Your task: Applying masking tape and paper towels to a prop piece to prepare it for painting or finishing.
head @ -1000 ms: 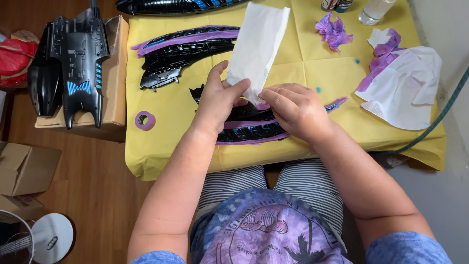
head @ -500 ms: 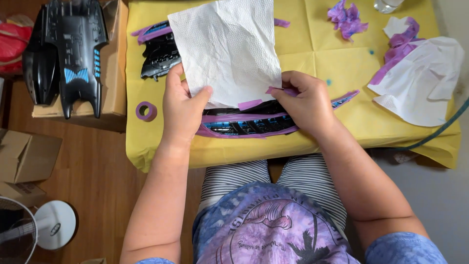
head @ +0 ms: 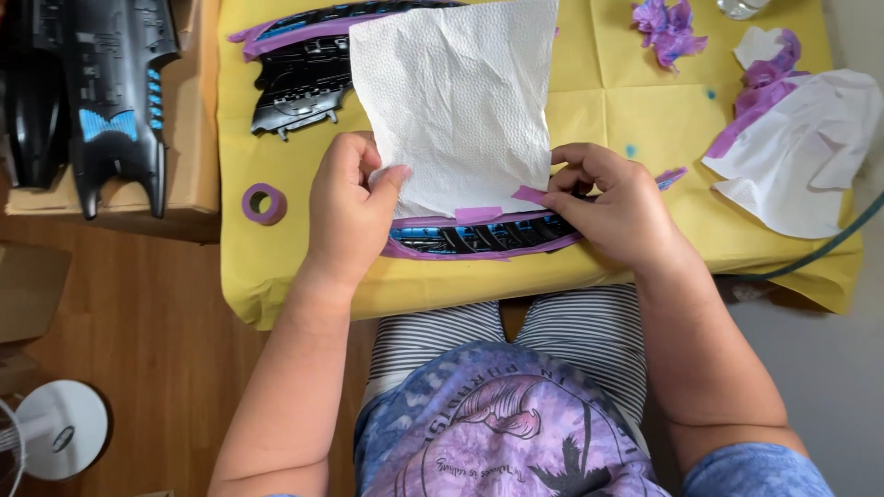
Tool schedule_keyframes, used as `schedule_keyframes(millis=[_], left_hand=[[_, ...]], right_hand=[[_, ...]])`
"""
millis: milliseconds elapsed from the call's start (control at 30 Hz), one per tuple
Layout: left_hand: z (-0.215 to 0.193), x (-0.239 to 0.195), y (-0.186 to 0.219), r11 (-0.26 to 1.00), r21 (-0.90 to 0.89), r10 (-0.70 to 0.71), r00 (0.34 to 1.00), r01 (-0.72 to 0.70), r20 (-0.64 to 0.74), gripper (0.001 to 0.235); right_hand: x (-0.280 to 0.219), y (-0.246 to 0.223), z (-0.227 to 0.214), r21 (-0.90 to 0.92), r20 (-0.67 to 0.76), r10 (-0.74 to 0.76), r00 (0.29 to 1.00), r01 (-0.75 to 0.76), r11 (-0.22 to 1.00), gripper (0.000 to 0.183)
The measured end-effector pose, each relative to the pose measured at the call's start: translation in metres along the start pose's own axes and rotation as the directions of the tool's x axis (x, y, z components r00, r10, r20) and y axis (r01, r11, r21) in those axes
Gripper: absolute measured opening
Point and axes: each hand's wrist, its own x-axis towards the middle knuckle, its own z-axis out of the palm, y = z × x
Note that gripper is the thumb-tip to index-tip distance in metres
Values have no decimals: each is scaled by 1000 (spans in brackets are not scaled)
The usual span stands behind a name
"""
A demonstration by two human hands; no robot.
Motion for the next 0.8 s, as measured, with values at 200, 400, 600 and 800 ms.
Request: schedule_keyframes(millis=[200,400,600,800], left_hand=[[-8,6,15,988,-4,152,985,-152,84,15],[-16,1,15,994,-101,42,998,-37,49,30],[-18,4,-14,1000,-1,-4,1000,4,30,24],[-15,10,-12,972,170,155,986,-163,55,25]], right_hand=[[1,9,-3,7,-10,-29,1000,29,1000,40],[-2,13,7,-57,-46,-59,997,57,997,40],[-6,8,19,-65,-90,-144,985,139,988,43],[-4,8,28,-196,-159,-370,915,338,920,45]])
